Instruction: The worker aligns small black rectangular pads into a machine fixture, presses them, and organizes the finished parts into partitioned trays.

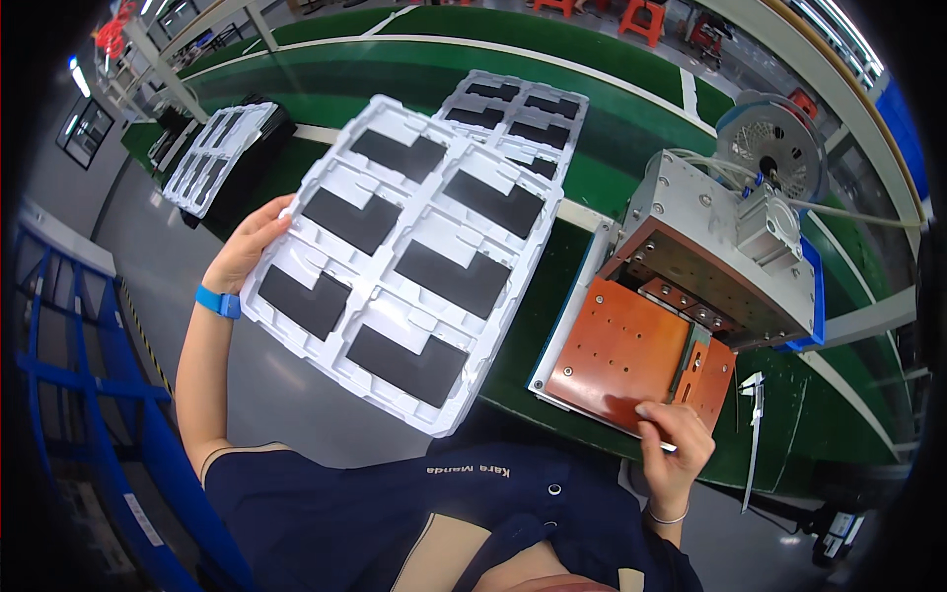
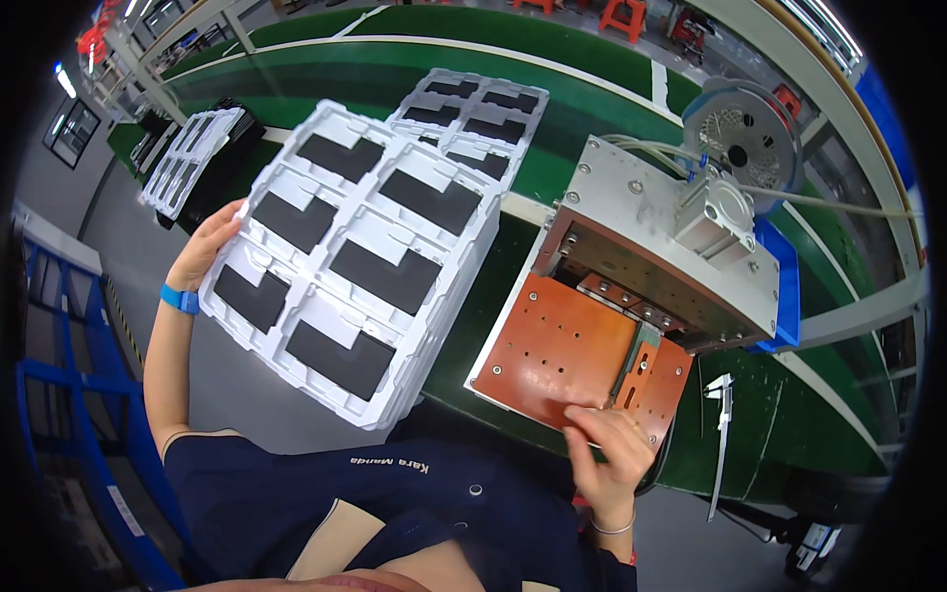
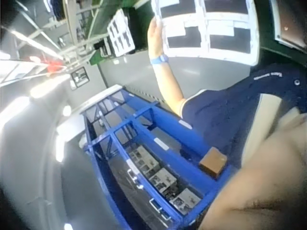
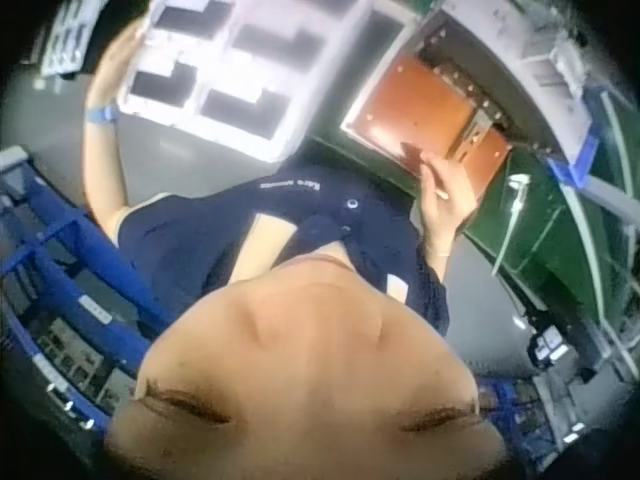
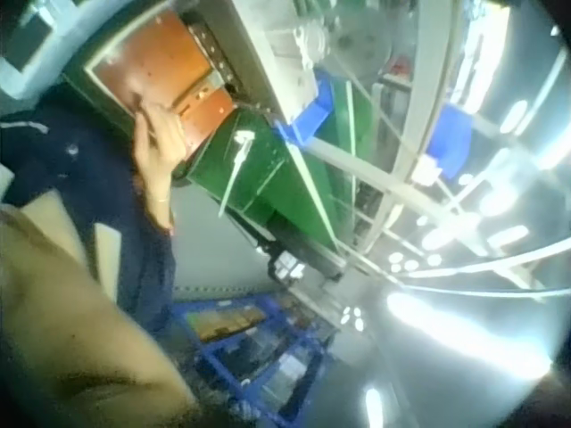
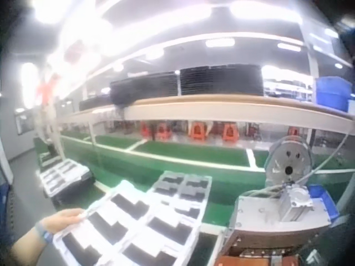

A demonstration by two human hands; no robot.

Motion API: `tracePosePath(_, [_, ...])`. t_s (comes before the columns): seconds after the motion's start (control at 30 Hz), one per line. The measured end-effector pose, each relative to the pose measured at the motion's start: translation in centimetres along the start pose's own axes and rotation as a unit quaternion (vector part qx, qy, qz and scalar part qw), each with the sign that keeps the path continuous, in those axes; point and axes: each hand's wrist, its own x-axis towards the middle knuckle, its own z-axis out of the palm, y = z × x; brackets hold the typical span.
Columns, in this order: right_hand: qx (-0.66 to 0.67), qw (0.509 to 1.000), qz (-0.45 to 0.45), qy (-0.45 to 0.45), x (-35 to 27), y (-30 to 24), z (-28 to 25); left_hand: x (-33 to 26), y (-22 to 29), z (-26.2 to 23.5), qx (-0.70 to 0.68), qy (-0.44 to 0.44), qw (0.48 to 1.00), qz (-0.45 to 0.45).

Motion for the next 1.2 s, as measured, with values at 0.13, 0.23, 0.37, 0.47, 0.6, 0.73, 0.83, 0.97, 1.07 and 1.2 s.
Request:
tracePosePath(0.13, [-0.107, 0.985, 0.024, 0.132, -2.7, 1.7, -1.8, 3.7, 2.1, -0.2, 0.014, -0.054, 0.993, 0.108])
tracePosePath(0.23, [-0.150, 0.944, 0.127, 0.264, -4.3, 3.1, -2.5, 9.6, 4.0, 1.5, -0.011, -0.034, 0.993, 0.111])
tracePosePath(0.37, [-0.131, 0.914, 0.199, 0.327, -6.4, 4.4, -1.1, 20.3, 4.5, 3.2, -0.063, -0.021, 0.991, 0.112])
tracePosePath(0.47, [-0.109, 0.923, 0.220, 0.295, -7.7, 4.6, 0.3, 26.0, 3.4, 3.1, -0.087, -0.023, 0.991, 0.100])
tracePosePath(0.6, [-0.059, 0.922, 0.211, 0.321, -8.3, 4.5, 1.6, 30.3, 1.3, 2.2, -0.081, -0.055, 0.993, 0.072])
tracePosePath(0.73, [-0.021, 0.915, 0.237, 0.326, -9.3, 4.4, 1.6, 32.1, -1.1, 0.7, -0.073, -0.085, 0.991, 0.070])
tracePosePath(0.83, [-0.027, 0.923, 0.235, 0.302, -9.4, 3.9, 0.8, 32.6, -2.3, 0.1, -0.025, -0.041, 0.998, 0.035])
tracePosePath(0.97, [0.004, 0.924, 0.234, 0.301, -9.3, 3.6, 0.5, 33.8, -2.8, -0.8, 0.064, -0.017, 0.998, -0.024])
tracePosePath(1.07, [0.028, 0.915, 0.233, 0.327, -8.6, 3.4, 0.7, 34.2, -4.1, -3.5, 0.326, 0.080, 0.941, -0.046])
tracePosePath(1.2, [-0.052, 0.932, 0.218, 0.286, -8.1, 4.1, -0.4, 31.6, -1.8, -4.1, 0.586, 0.140, 0.790, 0.118])
